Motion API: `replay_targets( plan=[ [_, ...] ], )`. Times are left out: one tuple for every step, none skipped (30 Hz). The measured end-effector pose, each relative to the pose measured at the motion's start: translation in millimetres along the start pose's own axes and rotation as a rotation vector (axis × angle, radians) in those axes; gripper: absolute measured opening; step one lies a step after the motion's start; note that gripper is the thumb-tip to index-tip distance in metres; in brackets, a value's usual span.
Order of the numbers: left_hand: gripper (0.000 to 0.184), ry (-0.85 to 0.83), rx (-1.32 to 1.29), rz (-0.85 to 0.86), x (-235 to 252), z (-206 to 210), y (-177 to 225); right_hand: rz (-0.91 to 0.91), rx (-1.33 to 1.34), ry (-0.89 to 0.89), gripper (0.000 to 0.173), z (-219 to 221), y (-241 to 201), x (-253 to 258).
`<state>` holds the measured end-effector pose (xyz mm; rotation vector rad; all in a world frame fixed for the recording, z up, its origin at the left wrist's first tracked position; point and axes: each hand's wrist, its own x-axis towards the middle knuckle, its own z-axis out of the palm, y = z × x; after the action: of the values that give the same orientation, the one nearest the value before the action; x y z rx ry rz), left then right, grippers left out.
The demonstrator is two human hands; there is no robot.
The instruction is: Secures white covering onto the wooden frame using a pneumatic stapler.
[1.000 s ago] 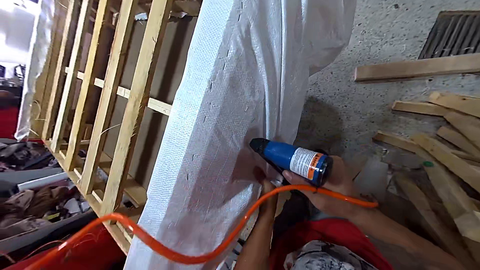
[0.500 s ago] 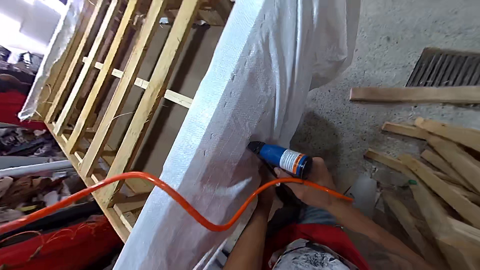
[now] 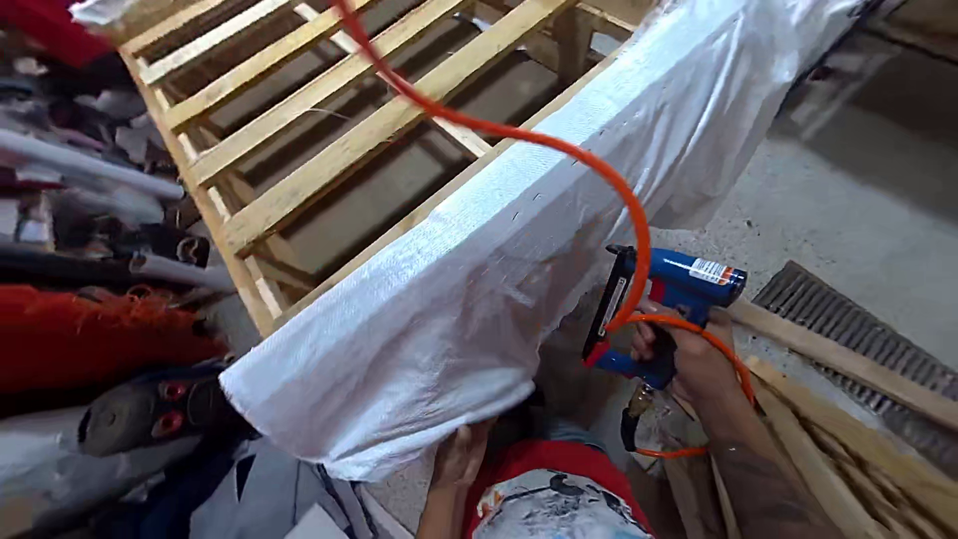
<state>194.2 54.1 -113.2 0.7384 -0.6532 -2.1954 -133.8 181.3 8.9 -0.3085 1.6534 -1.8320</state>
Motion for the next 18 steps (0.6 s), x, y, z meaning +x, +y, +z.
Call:
replay_targets(
  plan=[
    [0.04, 0.056, 0.123, -0.048, -12.4, 15.0, 4.2, 0.008, 0.014, -0.015, 0.024, -1.4, -0.1, 2.6],
    [0.036, 0.133, 0.296, -0.113, -24.7, 33.5, 9.5, 0.017, 0.019, -0.034, 0.023, -3.2, 0.5, 3.2],
    [0.03, 0.2, 0.503, -0.186, -34.3, 46.9, 12.6, 0.02, 0.019, -0.054, 0.021, -4.6, 2.4, 1.5],
    [0.031, 0.277, 0.683, -0.236, -41.0, 51.2, 10.6, 0.021, 0.013, -0.076, 0.02, -4.4, 5.9, -1.4],
    [0.035, 0.353, 0.85, -0.26, -44.2, 45.9, 6.9, 0.016, 0.008, -0.1, 0.019, -2.8, 10.1, -5.3],
    [0.04, 0.42, 1.016, -0.262, -44.4, 34.9, 5.5, 0.004, -0.007, -0.12, 0.018, -0.1, 13.6, -10.6],
    [0.046, 0.437, 1.142, -0.25, -42.5, 22.8, 8.9, -0.01, -0.031, -0.131, 0.017, 4.0, 16.3, -17.7],
    [0.049, 0.423, 1.224, -0.228, -40.5, 9.3, 13.6, -0.028, -0.057, -0.133, 0.016, 9.1, 18.7, -26.9],
    [0.053, 0.42, 1.273, -0.228, -43.0, -1.2, 20.5, -0.047, -0.095, -0.136, 0.018, 13.8, 22.0, -37.3],
    [0.058, 0.438, 1.268, -0.209, -49.4, -9.7, 29.0, -0.071, -0.147, -0.13, 0.02, 18.5, 25.4, -46.6],
    [0.065, 0.46, 1.2, -0.15, -58.9, -18.7, 38.1, -0.085, -0.211, -0.119, 0.024, 22.2, 28.1, -54.6],
    [0.072, 0.471, 1.039, -0.041, -69.8, -29.3, 48.3, -0.086, -0.27, -0.107, 0.027, 25.1, 30.2, -61.9],
    [0.078, 0.461, 0.808, 0.087, -78.6, -41.5, 60.8, -0.084, -0.323, -0.101, 0.031, 27.8, 31.7, -68.1],
    [0.079, 0.418, 0.585, 0.187, -83.5, -47.6, 77.2, -0.076, -0.357, -0.099, 0.033, 30.4, 32.7, -73.5],
    [0.077, 0.358, 0.421, 0.234, -84.8, -49.4, 94.7, -0.069, -0.381, -0.096, 0.035, 32.9, 33.2, -77.7],
    [0.078, 0.317, 0.321, 0.253, -83.7, -46.4, 107.8, -0.053, -0.395, -0.097, 0.036, 35.2, 33.0, -81.2],
    [0.079, 0.311, 0.278, 0.236, -81.2, -36.3, 114.4, -0.034, -0.405, -0.1, 0.037, 37.8, 32.7, -83.5],
    [0.079, 0.333, 0.275, 0.185, -76.6, -21.5, 114.2, -0.01, -0.412, -0.095, 0.037, 41.8, 31.9, -84.5]
  ],
)
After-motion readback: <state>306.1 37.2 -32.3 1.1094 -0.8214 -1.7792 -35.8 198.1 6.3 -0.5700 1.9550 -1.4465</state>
